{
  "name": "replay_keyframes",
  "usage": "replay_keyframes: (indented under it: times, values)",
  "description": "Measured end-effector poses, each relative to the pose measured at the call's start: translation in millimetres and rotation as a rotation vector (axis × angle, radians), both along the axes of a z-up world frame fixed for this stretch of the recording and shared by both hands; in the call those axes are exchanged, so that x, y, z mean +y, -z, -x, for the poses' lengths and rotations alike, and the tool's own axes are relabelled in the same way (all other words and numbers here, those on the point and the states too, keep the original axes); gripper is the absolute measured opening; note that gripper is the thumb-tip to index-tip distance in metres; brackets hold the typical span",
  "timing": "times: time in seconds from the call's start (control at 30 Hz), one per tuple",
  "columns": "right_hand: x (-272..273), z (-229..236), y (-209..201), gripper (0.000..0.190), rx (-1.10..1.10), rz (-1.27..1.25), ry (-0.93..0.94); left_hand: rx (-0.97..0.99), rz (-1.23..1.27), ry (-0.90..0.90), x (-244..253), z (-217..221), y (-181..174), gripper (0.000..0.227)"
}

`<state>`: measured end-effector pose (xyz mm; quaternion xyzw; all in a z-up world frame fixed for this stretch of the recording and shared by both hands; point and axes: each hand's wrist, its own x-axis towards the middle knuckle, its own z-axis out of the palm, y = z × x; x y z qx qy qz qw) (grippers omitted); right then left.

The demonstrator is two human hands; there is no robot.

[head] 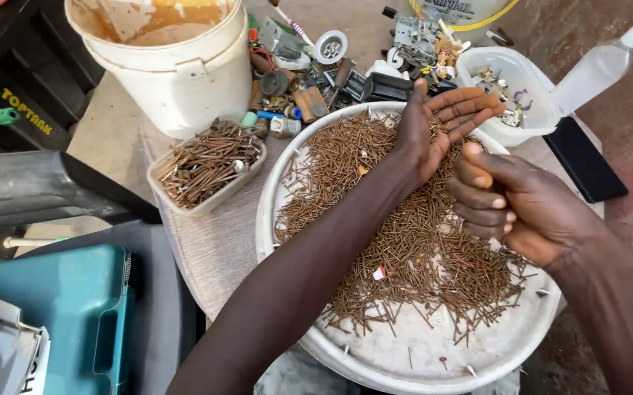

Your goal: The person sorts through a large pile of rusty nails in a white tray using their hands. They pick out specific nails and place them into a smaller container to the left.

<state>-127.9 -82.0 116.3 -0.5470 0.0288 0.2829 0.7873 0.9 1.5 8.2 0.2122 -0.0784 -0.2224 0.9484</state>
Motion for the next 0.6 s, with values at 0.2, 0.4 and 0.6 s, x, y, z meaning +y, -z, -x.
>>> replay_keyframes:
  times: [0.2,0.4,0.6]
  values:
    - [90,-29,-46,0.054,-0.543,0.999,-0.462,-0.107,0.216,0.191,16,7,-1,0.091]
    - [176,-79,-53,0.006,-0.519,0.841,-0.666,-0.007,0.256,0.24,-25,-35,43,0.115]
    - [226,-128,3,0.025,-1.079,1.039,-0.524,-0.059,0.143,0.047,-13,-4,20,0.093]
